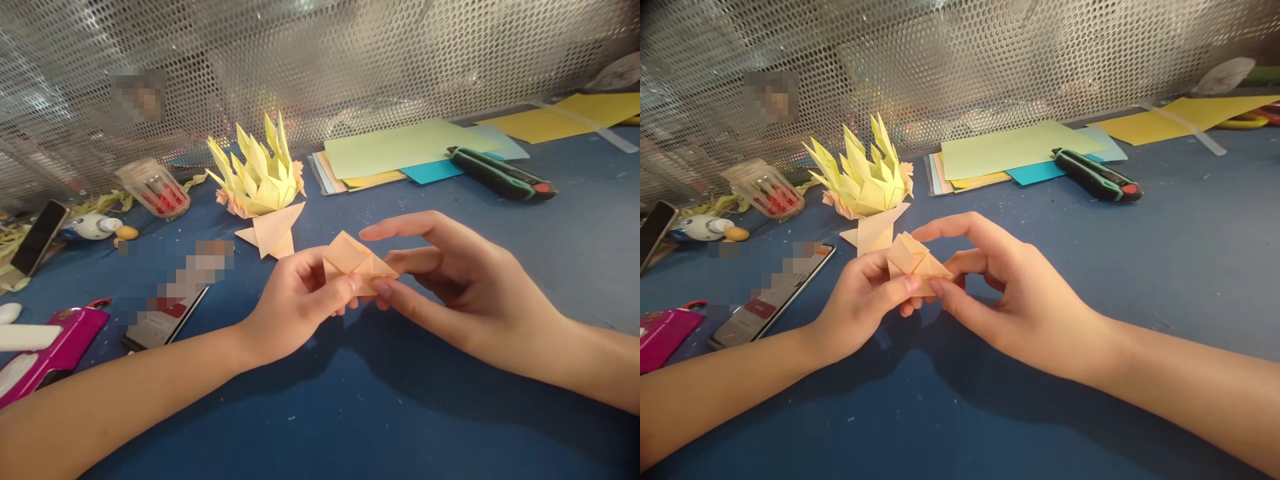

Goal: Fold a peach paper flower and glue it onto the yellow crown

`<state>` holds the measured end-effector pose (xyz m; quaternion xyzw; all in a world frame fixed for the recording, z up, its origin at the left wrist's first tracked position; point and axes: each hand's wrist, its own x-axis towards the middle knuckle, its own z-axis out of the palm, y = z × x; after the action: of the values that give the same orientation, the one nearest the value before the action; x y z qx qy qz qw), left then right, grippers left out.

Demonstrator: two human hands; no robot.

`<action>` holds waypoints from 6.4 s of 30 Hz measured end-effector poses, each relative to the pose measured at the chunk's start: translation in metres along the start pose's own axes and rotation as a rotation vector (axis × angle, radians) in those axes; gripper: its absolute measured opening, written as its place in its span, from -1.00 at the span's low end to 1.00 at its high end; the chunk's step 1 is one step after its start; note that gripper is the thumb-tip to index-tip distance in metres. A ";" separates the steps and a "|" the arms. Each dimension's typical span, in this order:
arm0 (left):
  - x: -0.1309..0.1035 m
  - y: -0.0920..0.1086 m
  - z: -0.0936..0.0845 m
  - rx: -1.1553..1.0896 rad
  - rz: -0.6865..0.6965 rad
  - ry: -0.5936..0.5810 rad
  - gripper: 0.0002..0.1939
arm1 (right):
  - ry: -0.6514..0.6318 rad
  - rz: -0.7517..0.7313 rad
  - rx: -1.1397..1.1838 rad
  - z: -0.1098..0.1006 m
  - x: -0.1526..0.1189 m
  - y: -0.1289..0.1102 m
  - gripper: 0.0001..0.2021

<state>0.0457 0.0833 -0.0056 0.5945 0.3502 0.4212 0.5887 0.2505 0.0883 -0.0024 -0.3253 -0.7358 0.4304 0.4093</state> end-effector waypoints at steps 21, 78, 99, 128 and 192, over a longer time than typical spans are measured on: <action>-0.004 0.000 0.000 -0.032 0.097 -0.157 -0.82 | -0.308 0.170 0.057 -0.006 0.007 0.002 -0.70; -0.001 0.000 -0.001 0.002 -0.021 0.015 -0.75 | -0.029 0.036 -0.011 -0.005 0.010 0.003 -0.68; -0.003 -0.002 -0.002 0.174 -0.004 0.058 -0.70 | -0.109 -0.024 -0.110 -0.002 0.005 0.009 -0.63; 0.002 -0.008 0.000 0.059 0.124 0.160 -0.78 | 0.064 -0.089 -0.153 -0.008 0.008 0.005 -0.88; -0.004 -0.003 0.002 0.121 0.263 0.186 -0.86 | -0.027 0.117 -0.013 -0.003 0.009 0.001 -0.76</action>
<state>0.0460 0.0787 -0.0092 0.6280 0.3473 0.5259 0.4566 0.2493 0.0970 0.0008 -0.3643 -0.7237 0.4532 0.3715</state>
